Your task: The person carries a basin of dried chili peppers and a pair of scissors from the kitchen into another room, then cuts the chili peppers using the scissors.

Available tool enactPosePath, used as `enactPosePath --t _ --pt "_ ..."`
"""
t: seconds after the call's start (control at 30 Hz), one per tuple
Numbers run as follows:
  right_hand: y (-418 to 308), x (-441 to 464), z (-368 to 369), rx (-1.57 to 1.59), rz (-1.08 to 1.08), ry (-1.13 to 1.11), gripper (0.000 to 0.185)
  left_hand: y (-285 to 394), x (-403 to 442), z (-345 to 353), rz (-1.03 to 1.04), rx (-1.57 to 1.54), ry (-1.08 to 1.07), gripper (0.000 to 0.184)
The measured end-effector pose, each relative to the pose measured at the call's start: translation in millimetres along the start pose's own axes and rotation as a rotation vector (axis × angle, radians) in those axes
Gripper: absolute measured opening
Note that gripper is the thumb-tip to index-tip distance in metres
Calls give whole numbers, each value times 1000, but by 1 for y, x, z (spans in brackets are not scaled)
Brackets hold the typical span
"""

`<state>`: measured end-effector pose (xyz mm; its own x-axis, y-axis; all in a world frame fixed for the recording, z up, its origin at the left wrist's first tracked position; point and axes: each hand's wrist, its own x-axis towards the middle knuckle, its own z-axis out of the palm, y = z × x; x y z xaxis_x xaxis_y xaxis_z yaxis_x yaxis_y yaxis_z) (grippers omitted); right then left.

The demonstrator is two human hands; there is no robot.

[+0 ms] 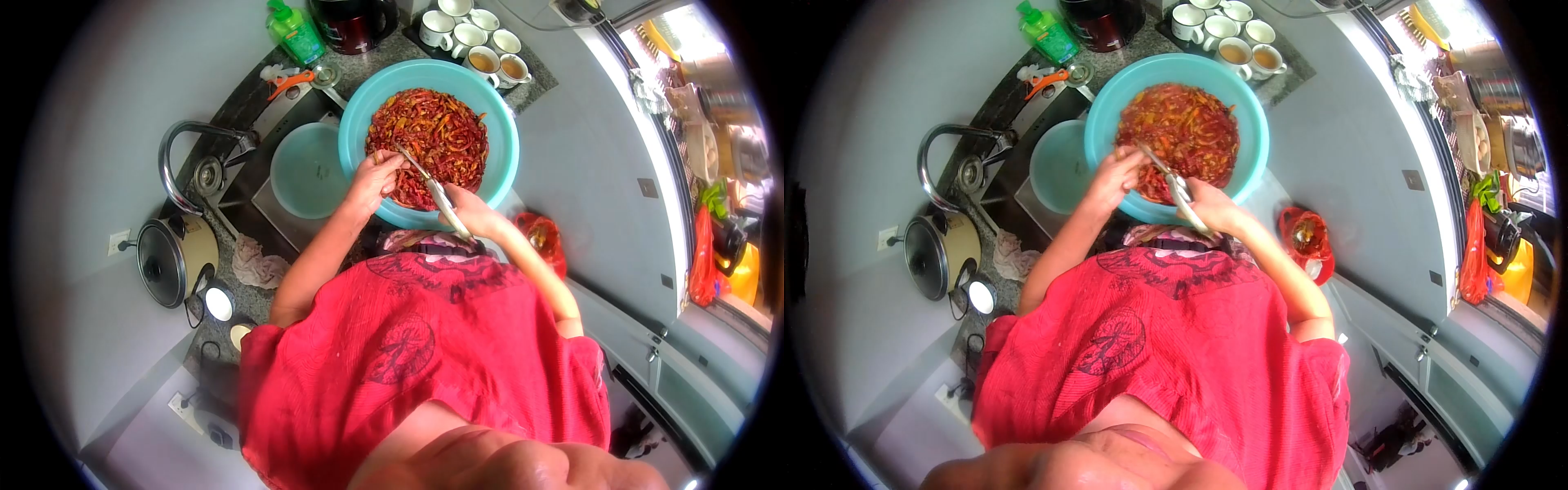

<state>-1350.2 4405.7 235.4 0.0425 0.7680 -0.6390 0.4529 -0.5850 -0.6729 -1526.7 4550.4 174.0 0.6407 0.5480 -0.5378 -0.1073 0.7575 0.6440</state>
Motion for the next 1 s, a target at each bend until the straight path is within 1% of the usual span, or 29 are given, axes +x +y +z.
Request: enactPosePath --t 0.13,0.2,0.33,0.43,0.53,0.63,0.73,0.8,0.83,0.9,0.93,1.0 --pt "-3 -1 -1 -32 4 1 49 -2 5 -3 63 79 5 9" --pt "-9 -7 -1 -20 18 80 50 1 5 -3 111 194 29 7" --pt "-8 -3 0 -20 65 64 51 4 1 0 85 210 7 6" --pt "0 2 5 54 7 24 50 3 2 0 41 160 14 7" --pt "-2 2 8 46 -3 44 46 2 6 -6 22 169 7 7" --pt "-2 1 11 -1 15 110 42 0 4 -7 17 159 -33 8" --pt "1 4 9 -21 -15 91 38 -3 10 -11 16 117 18 8" --pt "4 6 9 -56 -53 129 36 -2 11 -10 11 120 30 9" --pt "4 6 7 -56 -53 128 36 -2 11 -10 11 120 31 9" --pt "3 4 1 18 -78 29 34 0 9 -7 -17 155 32 10" --pt "0 2 -1 19 -78 29 34 0 9 -7 -17 155 33 10" --pt "-6 -2 -4 33 -6 7 36 0 9 -8 -8 167 25 10"
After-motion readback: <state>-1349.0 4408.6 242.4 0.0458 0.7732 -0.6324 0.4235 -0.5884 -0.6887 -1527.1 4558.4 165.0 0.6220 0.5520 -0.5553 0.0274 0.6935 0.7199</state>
